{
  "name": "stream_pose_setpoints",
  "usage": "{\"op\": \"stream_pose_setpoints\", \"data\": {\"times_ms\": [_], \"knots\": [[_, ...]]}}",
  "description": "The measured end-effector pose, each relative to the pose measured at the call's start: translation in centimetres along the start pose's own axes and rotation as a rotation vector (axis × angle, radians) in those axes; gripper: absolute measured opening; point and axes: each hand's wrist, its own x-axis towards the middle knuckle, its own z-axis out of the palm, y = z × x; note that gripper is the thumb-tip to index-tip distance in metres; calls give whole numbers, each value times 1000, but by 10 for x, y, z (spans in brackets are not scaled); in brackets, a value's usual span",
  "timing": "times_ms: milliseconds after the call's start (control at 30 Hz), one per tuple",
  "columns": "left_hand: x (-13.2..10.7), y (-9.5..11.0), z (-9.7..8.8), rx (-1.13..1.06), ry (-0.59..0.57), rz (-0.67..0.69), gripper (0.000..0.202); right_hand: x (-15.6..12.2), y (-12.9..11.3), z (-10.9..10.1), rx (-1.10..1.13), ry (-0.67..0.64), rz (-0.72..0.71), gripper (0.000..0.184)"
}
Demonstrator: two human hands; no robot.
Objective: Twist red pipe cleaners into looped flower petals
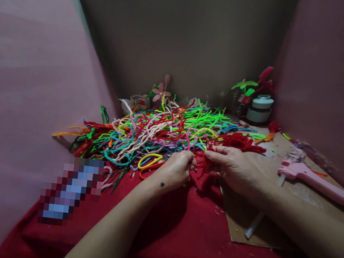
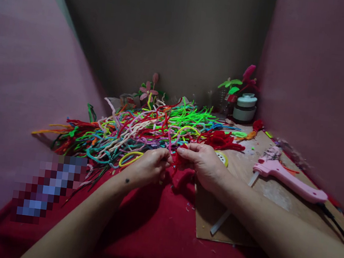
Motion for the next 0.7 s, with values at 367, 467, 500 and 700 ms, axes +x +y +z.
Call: {"op": "stream_pose_setpoints", "data": {"times_ms": [367, 467, 500, 700], "knots": [[-8, 17, 13, -241, -126, -37, 12, 0, 0, -2, -114, 67, -106, 22], [-9, 16, 15, -222, -135, -17, 15, 2, 1, -4, -53, 56, -132, 23], [-10, 16, 15, -221, -152, -25, 16, 2, 0, -4, -35, 54, -132, 24], [-12, 22, 8, -187, -224, -56, 19, 0, -3, 0, 34, 58, -121, 22]]}}
